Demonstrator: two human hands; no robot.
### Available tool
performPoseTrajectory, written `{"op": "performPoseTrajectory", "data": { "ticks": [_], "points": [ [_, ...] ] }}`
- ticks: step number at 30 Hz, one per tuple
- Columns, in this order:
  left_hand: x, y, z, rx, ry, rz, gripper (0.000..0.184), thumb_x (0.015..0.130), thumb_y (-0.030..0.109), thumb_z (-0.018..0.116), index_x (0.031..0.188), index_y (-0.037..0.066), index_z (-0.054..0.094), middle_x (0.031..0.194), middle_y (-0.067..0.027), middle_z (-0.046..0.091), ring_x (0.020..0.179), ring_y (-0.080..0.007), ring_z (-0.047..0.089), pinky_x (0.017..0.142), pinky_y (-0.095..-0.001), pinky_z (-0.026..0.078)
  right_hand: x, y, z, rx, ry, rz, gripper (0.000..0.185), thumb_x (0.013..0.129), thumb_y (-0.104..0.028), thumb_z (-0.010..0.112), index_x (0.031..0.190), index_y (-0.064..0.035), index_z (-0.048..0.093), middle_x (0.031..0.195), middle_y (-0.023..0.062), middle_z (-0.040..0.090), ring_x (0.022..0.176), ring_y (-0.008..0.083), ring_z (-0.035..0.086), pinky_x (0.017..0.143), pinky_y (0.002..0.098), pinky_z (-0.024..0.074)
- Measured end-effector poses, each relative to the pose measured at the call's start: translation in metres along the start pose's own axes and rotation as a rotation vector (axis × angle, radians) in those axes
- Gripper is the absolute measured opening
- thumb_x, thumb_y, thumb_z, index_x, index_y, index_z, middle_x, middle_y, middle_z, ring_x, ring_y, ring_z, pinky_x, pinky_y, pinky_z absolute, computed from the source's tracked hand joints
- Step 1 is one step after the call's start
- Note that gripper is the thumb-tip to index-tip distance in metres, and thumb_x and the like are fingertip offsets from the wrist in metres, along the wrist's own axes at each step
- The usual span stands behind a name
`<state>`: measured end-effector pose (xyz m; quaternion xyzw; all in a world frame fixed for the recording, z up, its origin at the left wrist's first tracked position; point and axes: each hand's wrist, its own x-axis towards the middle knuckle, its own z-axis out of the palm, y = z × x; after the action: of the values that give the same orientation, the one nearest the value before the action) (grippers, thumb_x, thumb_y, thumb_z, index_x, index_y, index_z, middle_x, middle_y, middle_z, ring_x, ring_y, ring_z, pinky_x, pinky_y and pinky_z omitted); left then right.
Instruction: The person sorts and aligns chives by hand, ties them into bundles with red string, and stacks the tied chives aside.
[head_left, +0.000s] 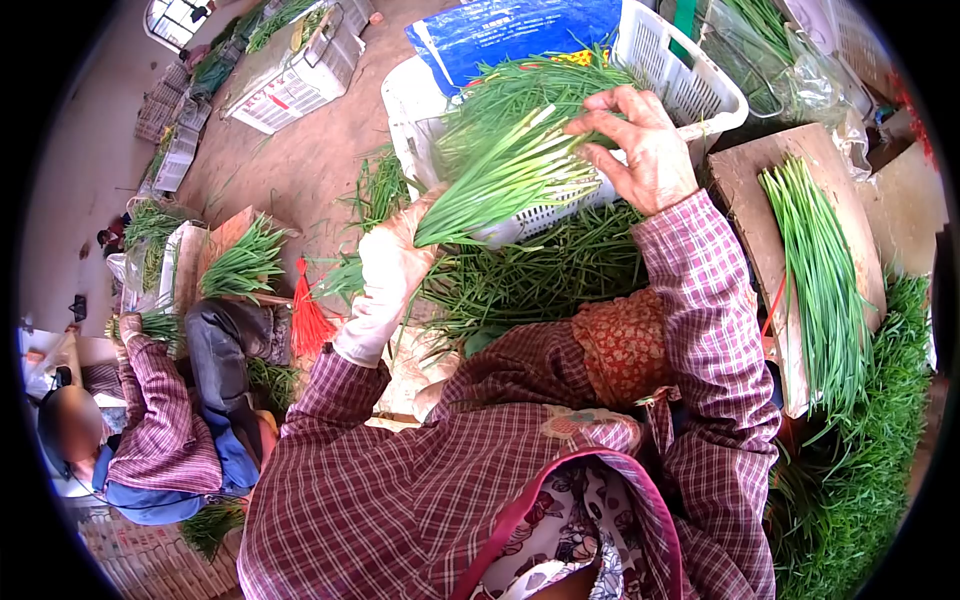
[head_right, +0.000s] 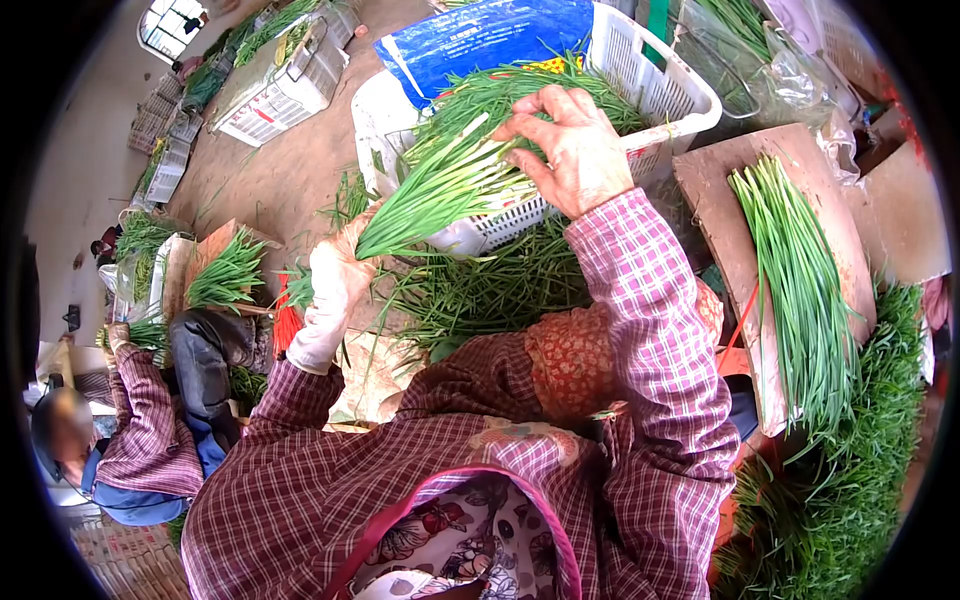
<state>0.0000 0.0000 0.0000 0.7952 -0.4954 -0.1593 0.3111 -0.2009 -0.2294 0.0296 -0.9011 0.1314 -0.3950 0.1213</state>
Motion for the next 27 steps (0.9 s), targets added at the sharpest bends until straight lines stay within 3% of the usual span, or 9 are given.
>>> {"op": "performPoseTrajectory", "data": {
  "ticks": [2, 7, 11, 13, 15, 18, 19, 23, 27],
  "points": [
    [0.003, -0.009, 0.006, -0.427, 0.083, 0.159, 0.049, 0.076, 0.0, 0.061, 0.123, 0.012, 0.056, 0.113, -0.0087, 0.063, 0.102, -0.0171, 0.062, 0.085, -0.0228, 0.048, 0.0, 0.002, 0.004, -0.034, -0.026, -0.094, 0.012, 0.074, -0.02, 0.067, 0.085, -0.0154, 0.066, 0.098, 0.0005, 0.056, 0.096, 0.0228, 0.054, 0.081, 0.0391, 0.0448],
    [0.005, -0.013, 0.003, -0.106, 0.17, 0.104, 0.048, 0.075, -0.001, 0.061, 0.121, 0.011, 0.057, 0.11, -0.0079, 0.065, 0.097, -0.0132, 0.063, 0.082, -0.024, 0.049, -0.002, 0.018, 0.001, -0.248, 0.1, -0.028, 0.007, 0.077, -0.023, 0.065, 0.081, -0.0162, 0.065, 0.081, -0.0002, 0.056, 0.084, 0.0199, 0.056, 0.075, 0.0378, 0.0453],
    [-0.003, -0.014, 0.0, -0.118, 0.184, 0.055, 0.048, 0.076, -0.004, 0.06, 0.123, 0.007, 0.055, 0.1, -0.0068, 0.067, 0.088, -0.0104, 0.062, 0.078, -0.0222, 0.049, -0.028, 0.052, -0.009, -0.386, 0.056, 0.318, 0.009, 0.081, -0.026, 0.062, 0.082, -0.0173, 0.062, 0.081, 0.0013, 0.058, 0.079, 0.0227, 0.06, 0.071, 0.0404, 0.0492],
    [-0.002, -0.025, -0.001, -0.275, 0.192, 0.002, 0.043, 0.078, -0.006, 0.058, 0.12, 0.004, 0.056, 0.095, -0.006, 0.067, 0.081, -0.0108, 0.061, 0.073, -0.0223, 0.049, -0.048, 0.082, -0.01, -0.518, -0.014, 0.496, 0.008, 0.083, -0.024, 0.06, 0.085, -0.0163, 0.062, 0.086, 0.0046, 0.061, 0.081, 0.0269, 0.062, 0.067, 0.0407, 0.0499],
    [0.0, -0.034, -0.007, -0.438, 0.204, -0.048, 0.039, 0.079, -0.008, 0.056, 0.116, 0.002, 0.057, 0.089, -0.0052, 0.067, 0.074, -0.0113, 0.06, 0.069, -0.0224, 0.05, -0.062, 0.098, -0.02, -0.621, -0.267, 0.713, 0.012, 0.082, -0.027, 0.061, 0.092, -0.0198, 0.063, 0.091, 0.0054, 0.064, 0.084, 0.0269, 0.064, 0.068, 0.0414, 0.0506],
    [0.001, -0.046, -0.017, -0.597, 0.242, -0.1, 0.023, 0.083, -0.007, 0.054, 0.103, 0.002, 0.06, 0.077, -0.0038, 0.065, 0.057, -0.0082, 0.054, 0.049, -0.0217, 0.043, -0.076, 0.103, -0.023, -0.726, -0.586, 0.817, 0.017, 0.08, -0.033, 0.063, 0.095, -0.0243, 0.067, 0.091, 0.0077, 0.068, 0.082, 0.0276, 0.066, 0.07, 0.0409, 0.0522],
    [0.001, -0.045, -0.019, -0.594, 0.247, -0.1, 0.023, 0.083, -0.007, 0.054, 0.103, 0.002, 0.06, 0.077, -0.0038, 0.065, 0.057, -0.0082, 0.054, 0.049, -0.0217, 0.043, -0.076, 0.092, -0.024, -0.723, -0.585, 0.813, 0.017, 0.08, -0.033, 0.063, 0.095, -0.0243, 0.067, 0.091, 0.0077, 0.068, 0.082, 0.0276, 0.066, 0.07, 0.0409, 0.0522],
    [0.002, -0.029, -0.022, -0.495, 0.207, -0.245, 0.022, 0.08, -0.006, 0.053, 0.097, 0.006, 0.061, 0.066, -0.0019, 0.062, 0.05, -0.0051, 0.051, 0.042, -0.0181, 0.036, -0.056, 0.044, -0.008, -0.285, -0.255, 0.523, 0.021, 0.081, -0.04, 0.061, 0.088, -0.022, 0.07, 0.08, 0.0056, 0.069, 0.072, 0.0257, 0.067, 0.063, 0.0387, 0.0523],
    [0.004, -0.013, -0.013, -0.521, 0.197, -0.206, 0.022, 0.078, -0.008, 0.052, 0.092, 0.006, 0.063, 0.063, -0.0007, 0.061, 0.05, -0.0047, 0.052, 0.04, -0.0176, 0.035, -0.022, -0.008, 0.016, 0.407, -0.17, 0.514, 0.037, 0.085, -0.046, 0.057, 0.087, -0.0115, 0.07, 0.067, 0.0084, 0.067, 0.058, 0.0214, 0.064, 0.057, 0.0345, 0.0499]
  ]
}}
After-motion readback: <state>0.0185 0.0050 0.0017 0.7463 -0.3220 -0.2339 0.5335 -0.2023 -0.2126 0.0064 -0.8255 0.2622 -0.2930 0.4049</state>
